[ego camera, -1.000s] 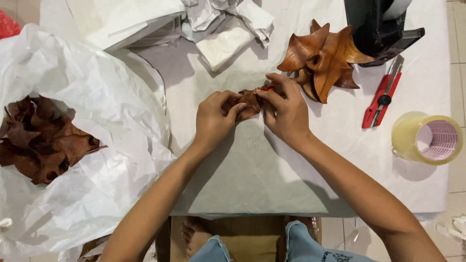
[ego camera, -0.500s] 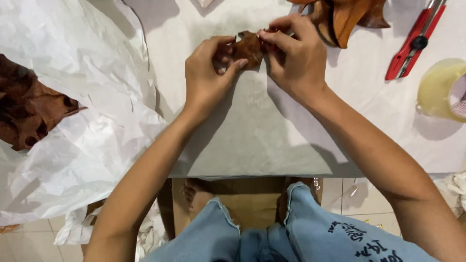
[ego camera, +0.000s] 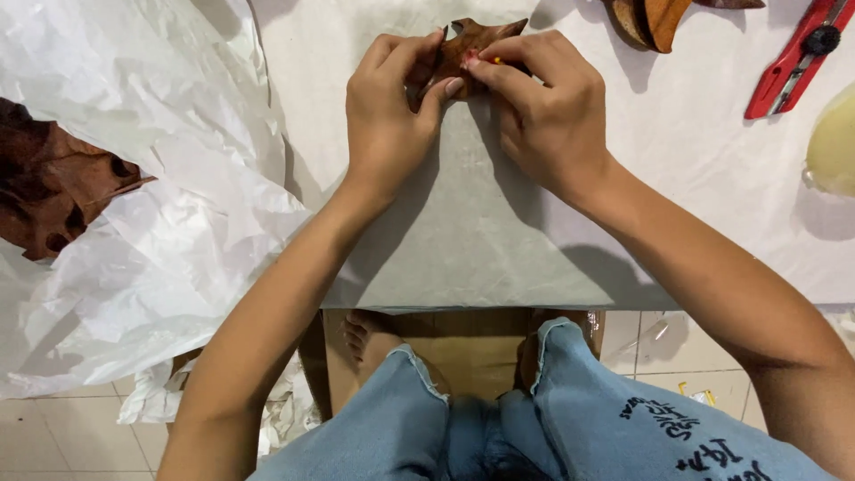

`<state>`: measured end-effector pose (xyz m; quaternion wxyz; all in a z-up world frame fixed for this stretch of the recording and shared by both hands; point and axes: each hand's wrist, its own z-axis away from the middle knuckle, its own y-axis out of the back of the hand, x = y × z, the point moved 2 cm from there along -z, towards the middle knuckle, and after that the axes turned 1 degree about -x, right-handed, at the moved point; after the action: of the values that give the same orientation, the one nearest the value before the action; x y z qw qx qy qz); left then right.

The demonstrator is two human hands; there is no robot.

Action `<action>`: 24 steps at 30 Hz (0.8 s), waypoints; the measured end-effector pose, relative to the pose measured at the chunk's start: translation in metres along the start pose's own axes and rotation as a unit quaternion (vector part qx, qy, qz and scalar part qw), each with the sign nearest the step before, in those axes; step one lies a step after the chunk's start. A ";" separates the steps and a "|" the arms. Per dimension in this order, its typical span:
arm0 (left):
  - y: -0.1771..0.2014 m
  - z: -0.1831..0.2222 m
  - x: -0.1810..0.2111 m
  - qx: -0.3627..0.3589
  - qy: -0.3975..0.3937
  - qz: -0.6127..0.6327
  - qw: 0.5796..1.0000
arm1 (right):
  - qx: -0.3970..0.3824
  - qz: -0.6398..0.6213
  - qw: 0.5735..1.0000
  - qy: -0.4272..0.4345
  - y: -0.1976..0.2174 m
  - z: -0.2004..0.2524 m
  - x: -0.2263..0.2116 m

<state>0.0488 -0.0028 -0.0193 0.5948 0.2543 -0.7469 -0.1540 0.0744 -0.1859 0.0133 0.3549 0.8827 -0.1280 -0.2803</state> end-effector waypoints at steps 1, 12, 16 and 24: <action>0.001 0.000 0.000 -0.002 -0.003 -0.002 1.000 | 0.003 0.001 1.000 -0.001 0.000 0.001 0.002; 0.010 0.001 0.004 -0.072 -0.004 0.018 0.997 | 0.036 0.090 0.995 0.013 -0.005 -0.002 0.018; 0.012 0.001 0.006 -0.071 -0.014 0.011 0.997 | 0.029 0.087 0.996 0.010 0.002 -0.001 0.009; 0.015 -0.006 0.006 0.004 0.073 0.071 0.995 | -0.050 0.033 0.997 0.041 0.008 0.014 -0.009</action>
<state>0.0509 0.0062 -0.0046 0.6559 0.2138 -0.7184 -0.0893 0.0587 -0.1957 0.0140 0.4124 0.8700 -0.1279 -0.2383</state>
